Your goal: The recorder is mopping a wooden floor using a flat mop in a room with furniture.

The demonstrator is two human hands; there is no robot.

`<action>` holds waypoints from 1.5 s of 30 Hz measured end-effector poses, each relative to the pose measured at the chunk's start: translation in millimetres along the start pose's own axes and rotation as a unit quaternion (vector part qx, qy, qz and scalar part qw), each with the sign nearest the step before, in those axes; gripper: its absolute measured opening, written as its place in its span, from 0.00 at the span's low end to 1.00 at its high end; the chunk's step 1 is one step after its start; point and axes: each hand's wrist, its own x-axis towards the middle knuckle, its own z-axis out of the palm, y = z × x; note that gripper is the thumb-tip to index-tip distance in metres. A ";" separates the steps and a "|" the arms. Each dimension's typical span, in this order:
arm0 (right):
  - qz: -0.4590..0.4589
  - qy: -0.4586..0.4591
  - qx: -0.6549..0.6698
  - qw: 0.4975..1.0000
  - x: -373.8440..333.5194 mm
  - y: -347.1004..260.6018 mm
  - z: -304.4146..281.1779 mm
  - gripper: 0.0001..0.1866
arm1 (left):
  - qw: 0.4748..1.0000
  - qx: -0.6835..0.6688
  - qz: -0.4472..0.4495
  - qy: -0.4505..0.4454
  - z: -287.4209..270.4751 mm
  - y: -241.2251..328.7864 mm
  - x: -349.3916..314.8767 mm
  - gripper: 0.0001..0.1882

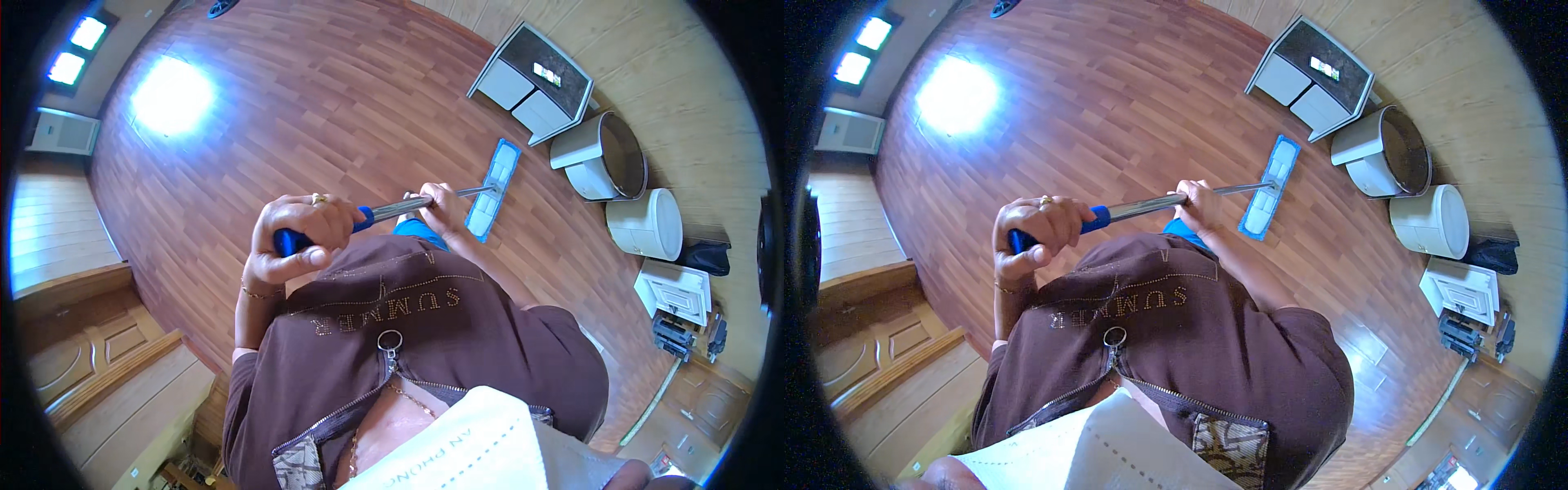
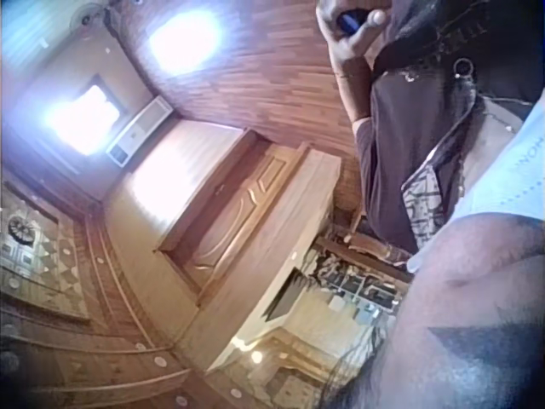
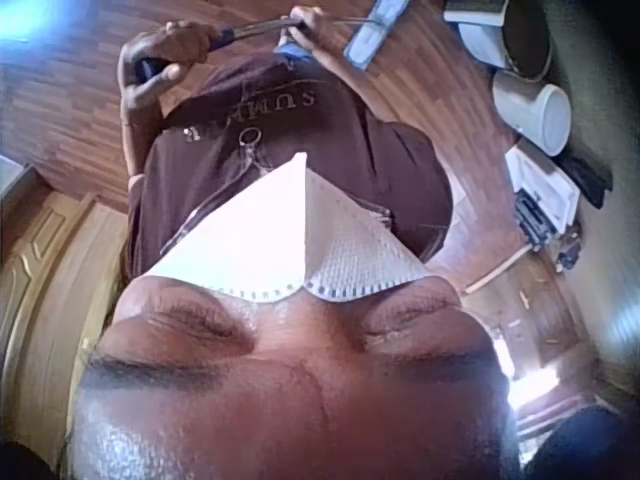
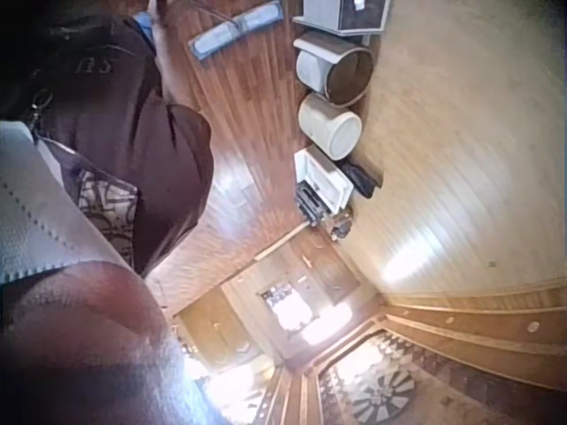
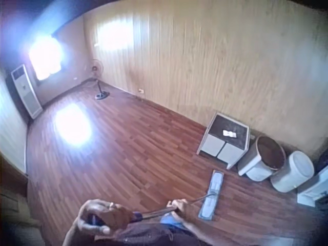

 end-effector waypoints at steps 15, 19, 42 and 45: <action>-0.250 -0.181 0.087 0.947 156.5 -15.1 -5.0 0.07 | 0.979 0.128 0.156 -0.032 -52.6 37.2 103.2 0.16; -0.281 -0.219 0.120 0.927 191.2 -27.5 -6.9 0.08 | 0.973 0.154 0.165 -0.041 -64.6 46.3 116.3 0.13; -0.095 -0.046 0.103 0.989 421.4 68.0 9.5 0.15 | 0.969 0.163 0.092 -0.161 -186.5 -79.2 300.4 0.12; -0.034 -0.042 0.111 0.992 443.7 90.5 18.0 0.16 | 0.965 0.180 0.046 -0.186 -204.8 -99.5 311.5 0.11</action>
